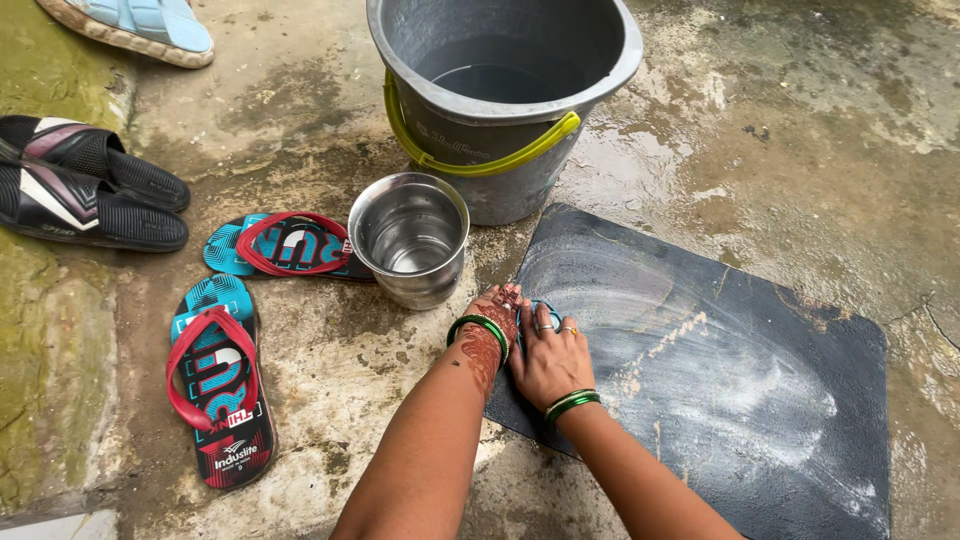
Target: The person scrubs a black mat on a concrete floor using a small blue brush and soapy water.
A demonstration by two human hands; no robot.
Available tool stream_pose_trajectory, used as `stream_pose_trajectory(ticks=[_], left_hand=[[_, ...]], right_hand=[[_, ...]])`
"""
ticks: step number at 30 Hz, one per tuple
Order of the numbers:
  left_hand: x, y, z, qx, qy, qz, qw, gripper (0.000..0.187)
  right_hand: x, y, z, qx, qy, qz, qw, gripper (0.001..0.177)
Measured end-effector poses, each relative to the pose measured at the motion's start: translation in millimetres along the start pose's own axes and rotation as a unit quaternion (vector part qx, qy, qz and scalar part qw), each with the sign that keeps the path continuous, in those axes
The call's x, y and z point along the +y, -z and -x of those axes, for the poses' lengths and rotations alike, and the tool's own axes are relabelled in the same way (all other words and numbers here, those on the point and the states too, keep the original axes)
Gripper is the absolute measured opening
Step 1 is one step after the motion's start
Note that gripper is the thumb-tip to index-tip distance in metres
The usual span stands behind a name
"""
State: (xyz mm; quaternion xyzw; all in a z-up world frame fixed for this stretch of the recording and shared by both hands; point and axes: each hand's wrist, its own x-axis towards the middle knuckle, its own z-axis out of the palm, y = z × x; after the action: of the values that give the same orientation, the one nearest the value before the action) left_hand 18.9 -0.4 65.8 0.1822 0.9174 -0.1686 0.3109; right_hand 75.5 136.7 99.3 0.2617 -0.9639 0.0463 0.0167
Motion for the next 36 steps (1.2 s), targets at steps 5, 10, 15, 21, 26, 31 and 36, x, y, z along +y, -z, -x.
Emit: stream_pose_trajectory(ticks=[5, 10, 15, 21, 26, 31, 36], left_hand=[[3, 4, 6, -0.011, 0.0, -0.018, 1.0, 0.079], [2, -24, -34, -0.008, 0.002, -0.049, 0.999, 0.068], [3, -59, -85, -0.014, 0.028, -0.165, 0.986, 0.055], [3, -65, -90, -0.005, 0.019, -0.121, 0.992, 0.057], [3, -62, -84, 0.018, 0.028, -0.13, 0.991, 0.055], [0, 12, -6, -0.075, -0.003, 0.002, 0.997, 0.068], [-4, 66, 37, -0.079, -0.005, 0.102, 0.992, 0.109]], right_hand=[[16, -1, -13, -0.026, 0.005, 0.0, 1.0, 0.07], [56, 0, -39, -0.056, -0.057, 0.077, 0.994, 0.069], [130, 12, -23, -0.068, -0.159, 0.102, 0.98, 0.071], [199, 12, 37, -0.036, -0.287, 0.099, 0.952, 0.069], [217, 5, 68, -0.036, -0.385, 0.095, 0.917, 0.071], [196, -3, 56, -0.018, -0.477, 0.084, 0.875, 0.074], [125, -1, 39, -0.043, -0.372, 0.059, 0.926, 0.073]])
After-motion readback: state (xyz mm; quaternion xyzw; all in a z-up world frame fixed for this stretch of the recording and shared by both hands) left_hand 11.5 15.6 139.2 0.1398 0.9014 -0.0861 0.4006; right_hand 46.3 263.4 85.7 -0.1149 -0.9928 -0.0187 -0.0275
